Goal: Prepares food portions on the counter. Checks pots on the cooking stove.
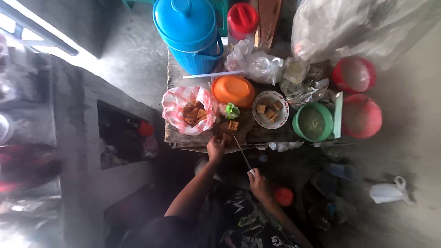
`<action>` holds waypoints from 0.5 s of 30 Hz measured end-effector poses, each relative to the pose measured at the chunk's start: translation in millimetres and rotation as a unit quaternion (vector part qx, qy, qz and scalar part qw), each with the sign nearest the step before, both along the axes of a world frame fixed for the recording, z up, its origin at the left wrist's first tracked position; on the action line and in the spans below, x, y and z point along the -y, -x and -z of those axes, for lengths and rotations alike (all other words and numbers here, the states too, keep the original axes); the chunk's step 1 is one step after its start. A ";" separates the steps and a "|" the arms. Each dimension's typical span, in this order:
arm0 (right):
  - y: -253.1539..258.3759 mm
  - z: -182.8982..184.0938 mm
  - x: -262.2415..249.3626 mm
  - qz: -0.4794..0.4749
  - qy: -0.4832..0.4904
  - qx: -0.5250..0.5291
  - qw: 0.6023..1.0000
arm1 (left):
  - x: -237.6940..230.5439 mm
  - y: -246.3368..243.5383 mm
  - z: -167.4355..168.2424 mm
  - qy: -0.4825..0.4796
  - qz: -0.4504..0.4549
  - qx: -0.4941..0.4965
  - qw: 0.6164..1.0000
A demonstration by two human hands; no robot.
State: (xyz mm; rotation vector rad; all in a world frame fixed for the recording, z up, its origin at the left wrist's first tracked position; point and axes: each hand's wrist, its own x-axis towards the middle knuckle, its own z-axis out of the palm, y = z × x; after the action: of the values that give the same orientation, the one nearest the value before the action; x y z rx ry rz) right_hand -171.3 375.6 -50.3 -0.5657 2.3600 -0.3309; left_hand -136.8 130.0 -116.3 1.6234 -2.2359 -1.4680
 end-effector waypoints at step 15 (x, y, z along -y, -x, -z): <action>6.3 28.5 19.3 -0.054 -0.018 -0.014 0.998 | -8.9 21.6 4.3 0.029 -0.065 -0.013 0.997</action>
State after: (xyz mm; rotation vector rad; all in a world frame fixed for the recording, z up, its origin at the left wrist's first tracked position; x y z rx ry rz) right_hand -177.5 356.3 -78.8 -0.6822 2.3474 -0.2335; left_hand -158.4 138.9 -120.6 1.6862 -2.0937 -1.3718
